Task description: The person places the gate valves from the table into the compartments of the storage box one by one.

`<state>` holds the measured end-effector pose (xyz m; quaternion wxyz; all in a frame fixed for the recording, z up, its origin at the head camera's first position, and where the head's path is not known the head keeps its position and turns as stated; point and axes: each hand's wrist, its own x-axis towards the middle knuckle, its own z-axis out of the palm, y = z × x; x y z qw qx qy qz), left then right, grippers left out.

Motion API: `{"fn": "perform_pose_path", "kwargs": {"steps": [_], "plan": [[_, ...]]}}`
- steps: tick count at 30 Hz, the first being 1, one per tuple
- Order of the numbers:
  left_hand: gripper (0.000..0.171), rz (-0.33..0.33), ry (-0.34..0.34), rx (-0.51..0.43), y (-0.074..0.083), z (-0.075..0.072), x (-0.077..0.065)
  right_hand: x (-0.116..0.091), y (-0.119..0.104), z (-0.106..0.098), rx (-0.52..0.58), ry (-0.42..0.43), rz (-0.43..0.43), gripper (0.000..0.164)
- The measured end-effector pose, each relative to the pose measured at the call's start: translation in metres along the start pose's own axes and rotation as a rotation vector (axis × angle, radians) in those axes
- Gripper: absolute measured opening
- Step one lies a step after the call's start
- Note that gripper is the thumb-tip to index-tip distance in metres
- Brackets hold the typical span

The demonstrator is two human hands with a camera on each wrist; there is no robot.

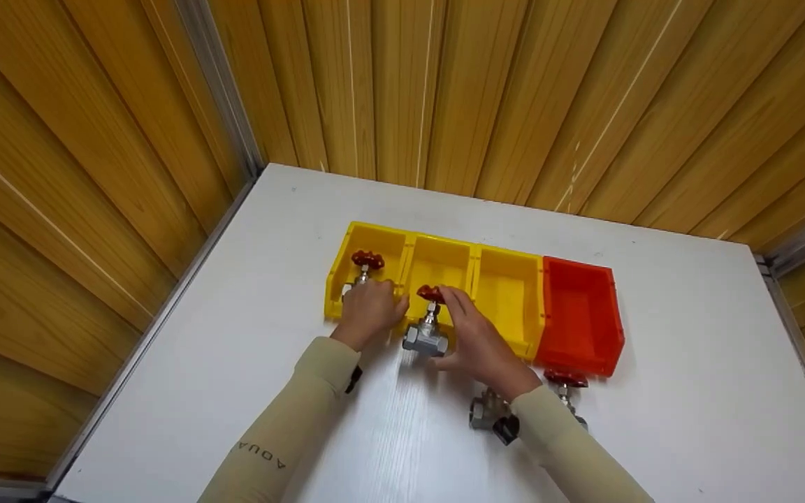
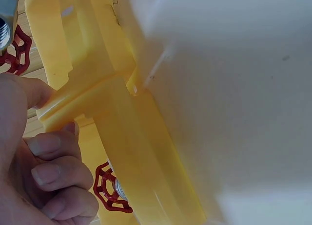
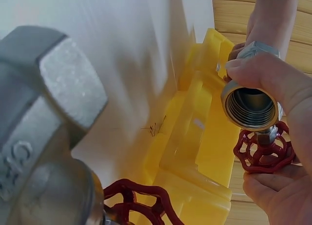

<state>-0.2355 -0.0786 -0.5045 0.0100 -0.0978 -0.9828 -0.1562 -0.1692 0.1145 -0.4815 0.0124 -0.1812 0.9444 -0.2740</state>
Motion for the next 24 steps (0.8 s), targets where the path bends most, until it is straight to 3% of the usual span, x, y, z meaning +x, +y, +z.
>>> {"fn": "perform_pose_path", "kwargs": {"steps": [24], "plan": [[0.038, -0.001, -0.001, -0.006, 0.0, 0.002, 0.001, 0.017, 0.011, -0.002, -0.008, -0.014, 0.006, 0.114]]}}
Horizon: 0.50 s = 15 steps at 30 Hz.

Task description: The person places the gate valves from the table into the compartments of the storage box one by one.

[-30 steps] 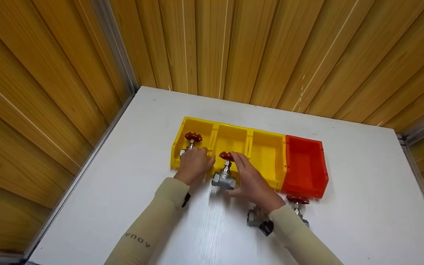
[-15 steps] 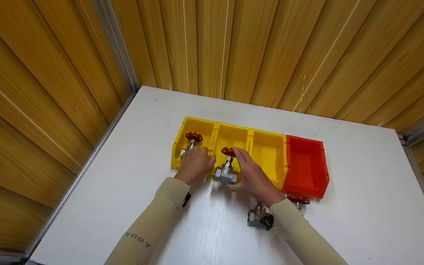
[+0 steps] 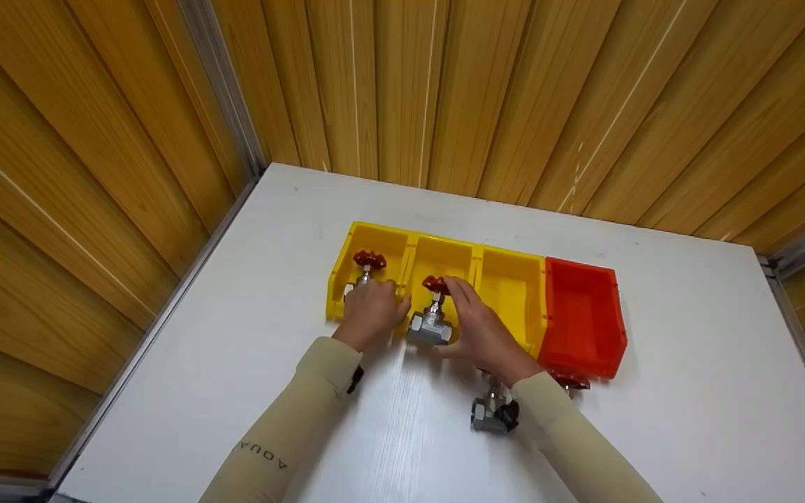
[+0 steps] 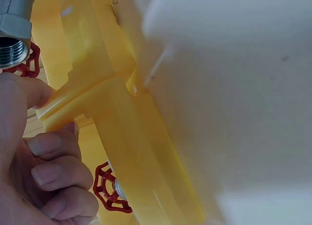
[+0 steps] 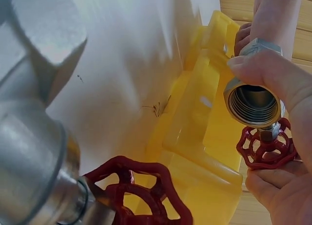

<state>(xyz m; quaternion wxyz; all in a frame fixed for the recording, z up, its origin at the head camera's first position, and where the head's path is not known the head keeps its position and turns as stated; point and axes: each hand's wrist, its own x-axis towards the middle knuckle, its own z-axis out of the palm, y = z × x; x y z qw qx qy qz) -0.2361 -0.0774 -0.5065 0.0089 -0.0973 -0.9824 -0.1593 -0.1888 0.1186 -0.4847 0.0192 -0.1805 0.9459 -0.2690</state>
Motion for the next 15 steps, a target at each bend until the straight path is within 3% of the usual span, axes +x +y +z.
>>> {"fn": "perform_pose_path", "kwargs": {"steps": [15], "plan": [[0.038, 0.028, 0.022, -0.008, -0.0006, -0.0007, -0.0032, 0.0059, 0.0028, -0.0024, -0.006, -0.012, 0.023, 0.115]]}}
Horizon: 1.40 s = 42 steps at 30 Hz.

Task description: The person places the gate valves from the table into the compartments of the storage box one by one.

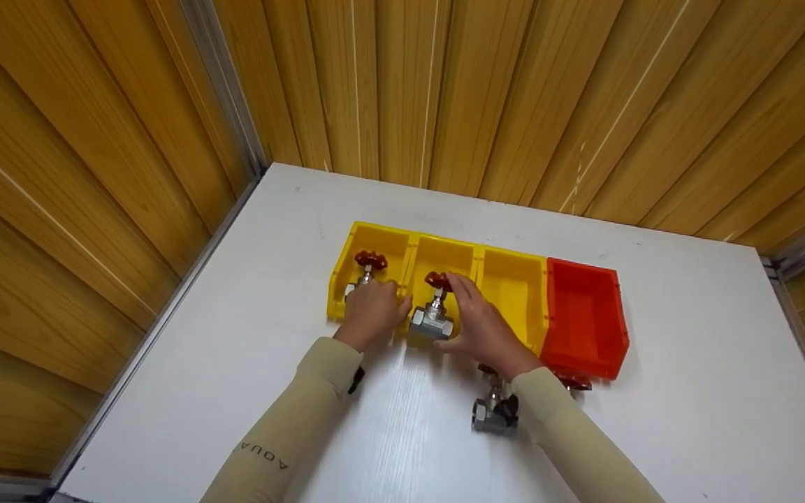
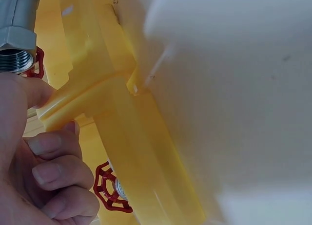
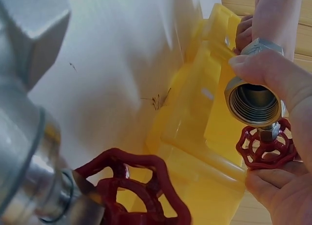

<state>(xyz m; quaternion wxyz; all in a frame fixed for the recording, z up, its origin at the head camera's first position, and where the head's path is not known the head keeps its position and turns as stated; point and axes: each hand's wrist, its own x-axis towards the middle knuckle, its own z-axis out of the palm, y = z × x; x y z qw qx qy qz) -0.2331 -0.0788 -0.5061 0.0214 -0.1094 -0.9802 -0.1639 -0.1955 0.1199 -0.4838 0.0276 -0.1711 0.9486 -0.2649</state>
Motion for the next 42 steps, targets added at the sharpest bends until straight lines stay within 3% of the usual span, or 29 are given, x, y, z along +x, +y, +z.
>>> {"fn": "perform_pose_path", "kwargs": {"steps": [12, 26, 42], "plan": [[0.038, -0.016, -0.016, -0.009, 0.002, -0.002, -0.001, 0.007, 0.002, -0.002, 0.034, -0.01, 0.039, 0.114], [0.038, -0.006, -0.005, -0.011, 0.002, -0.001, -0.002, 0.014, 0.003, -0.002, -0.031, 0.044, 0.015, 0.111], [0.037, -0.015, -0.007, -0.034, 0.002, -0.002, -0.003, 0.024, 0.007, -0.001, -0.025, 0.016, 0.03, 0.113]]}}
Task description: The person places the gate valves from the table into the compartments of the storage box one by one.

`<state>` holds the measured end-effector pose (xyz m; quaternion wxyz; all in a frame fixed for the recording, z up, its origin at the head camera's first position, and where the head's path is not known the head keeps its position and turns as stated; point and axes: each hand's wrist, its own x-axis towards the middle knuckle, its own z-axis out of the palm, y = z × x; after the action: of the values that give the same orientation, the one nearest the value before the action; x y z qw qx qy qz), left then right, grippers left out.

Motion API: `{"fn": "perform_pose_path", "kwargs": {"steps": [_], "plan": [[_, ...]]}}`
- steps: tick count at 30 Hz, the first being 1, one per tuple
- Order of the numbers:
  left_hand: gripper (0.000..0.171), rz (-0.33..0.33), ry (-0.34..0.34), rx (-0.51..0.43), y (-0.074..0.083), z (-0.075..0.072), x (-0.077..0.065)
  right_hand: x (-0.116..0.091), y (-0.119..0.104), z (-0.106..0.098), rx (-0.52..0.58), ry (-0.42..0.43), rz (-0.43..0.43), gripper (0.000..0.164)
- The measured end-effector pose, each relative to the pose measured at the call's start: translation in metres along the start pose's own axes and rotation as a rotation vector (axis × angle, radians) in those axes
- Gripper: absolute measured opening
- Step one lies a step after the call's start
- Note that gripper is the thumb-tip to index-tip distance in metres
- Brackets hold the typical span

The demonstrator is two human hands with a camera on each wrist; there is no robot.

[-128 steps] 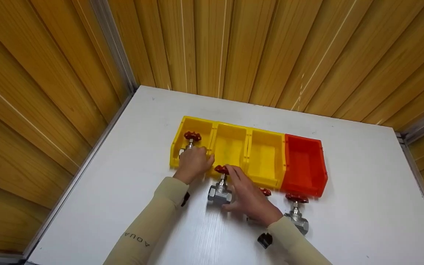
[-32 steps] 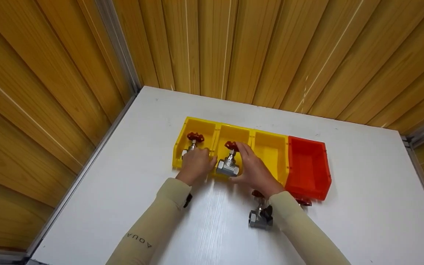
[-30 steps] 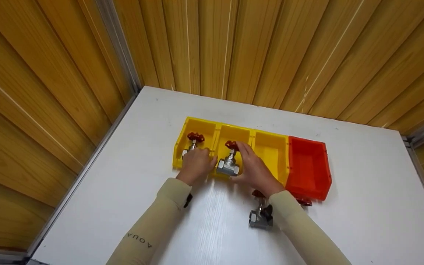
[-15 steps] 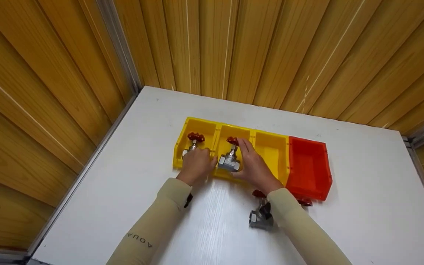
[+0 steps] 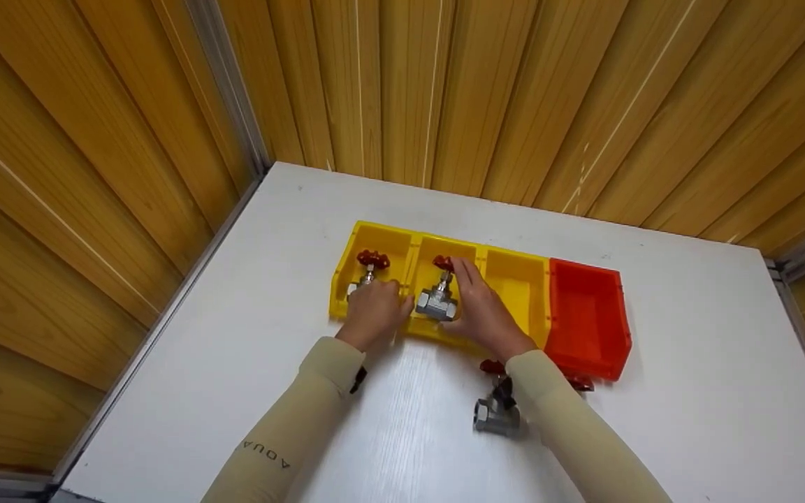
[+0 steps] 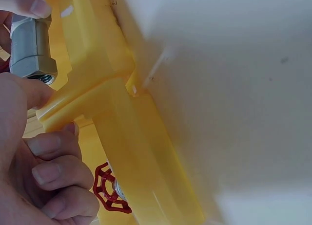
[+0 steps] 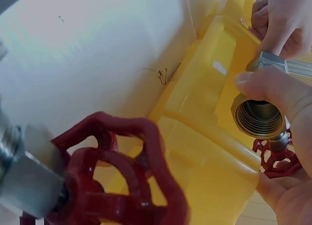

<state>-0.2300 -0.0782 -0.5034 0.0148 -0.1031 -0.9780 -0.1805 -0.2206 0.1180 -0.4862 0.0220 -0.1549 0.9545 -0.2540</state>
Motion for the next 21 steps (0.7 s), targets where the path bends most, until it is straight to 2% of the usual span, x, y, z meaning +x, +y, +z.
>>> {"fn": "perform_pose_path", "kwargs": {"steps": [9, 21], "plan": [[0.04, -0.002, -0.005, 0.044, 0.0, 0.001, 0.002, 0.006, -0.002, -0.002, 0.016, -0.039, 0.007, 0.113], [0.041, -0.006, -0.019, 0.019, -0.001, 0.001, 0.002, 0.018, -0.002, -0.008, 0.02, -0.134, 0.016, 0.109]]}}
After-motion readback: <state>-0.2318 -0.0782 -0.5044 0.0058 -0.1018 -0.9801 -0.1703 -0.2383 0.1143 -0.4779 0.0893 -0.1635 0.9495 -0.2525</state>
